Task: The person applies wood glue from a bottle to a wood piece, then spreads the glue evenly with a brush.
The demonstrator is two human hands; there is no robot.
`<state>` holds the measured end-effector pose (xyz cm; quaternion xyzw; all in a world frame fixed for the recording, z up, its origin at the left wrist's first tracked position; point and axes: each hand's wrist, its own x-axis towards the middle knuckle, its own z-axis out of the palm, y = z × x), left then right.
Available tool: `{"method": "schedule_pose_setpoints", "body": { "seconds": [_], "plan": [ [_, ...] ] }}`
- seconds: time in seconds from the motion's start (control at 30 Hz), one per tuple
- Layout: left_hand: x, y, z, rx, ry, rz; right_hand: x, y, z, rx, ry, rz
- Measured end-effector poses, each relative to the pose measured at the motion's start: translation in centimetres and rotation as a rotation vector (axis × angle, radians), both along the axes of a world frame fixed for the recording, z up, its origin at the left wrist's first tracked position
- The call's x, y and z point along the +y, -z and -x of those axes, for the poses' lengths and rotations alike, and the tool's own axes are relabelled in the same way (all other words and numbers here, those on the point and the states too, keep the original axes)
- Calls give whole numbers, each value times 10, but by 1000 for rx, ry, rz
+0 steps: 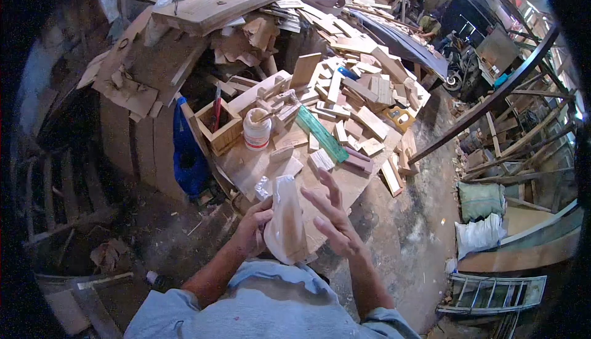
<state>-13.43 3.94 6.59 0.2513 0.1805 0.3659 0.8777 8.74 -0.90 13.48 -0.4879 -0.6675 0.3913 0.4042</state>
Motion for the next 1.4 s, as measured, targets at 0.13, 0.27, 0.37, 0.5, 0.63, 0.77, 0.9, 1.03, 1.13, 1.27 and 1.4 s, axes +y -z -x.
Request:
{"method": "schedule_pose_setpoints", "body": {
  "seconds": [0.13,0.27,0.37,0.5,0.63,0.77,0.9,1.03,1.13,1.27,1.4],
  "plan": [
    [-1,-1,1,82,43,-64,10,9,5,-345,31,-212],
    [0,8,4,121,97,-72,13,3,10,-491,76,-241],
    [-1,5,3,114,84,-70,16,5,11,-565,101,-267],
    [0,2,3,167,96,-80,18,7,14,-552,101,-289],
    [1,7,2,185,124,-95,20,-6,23,-551,29,-290],
    [0,-2,4,163,111,-48,17,-7,14,-334,93,-329],
    [0,7,4,89,106,0,10,5,13,-417,155,-225],
    [-2,12,6,67,130,12,8,19,20,-518,156,-234],
    [-2,9,4,51,117,35,8,16,24,-502,146,-233],
    [-1,30,7,-17,159,166,3,19,24,-552,105,-261],
    [-5,18,10,21,128,239,-2,26,27,-636,81,-309]
  ]
}}
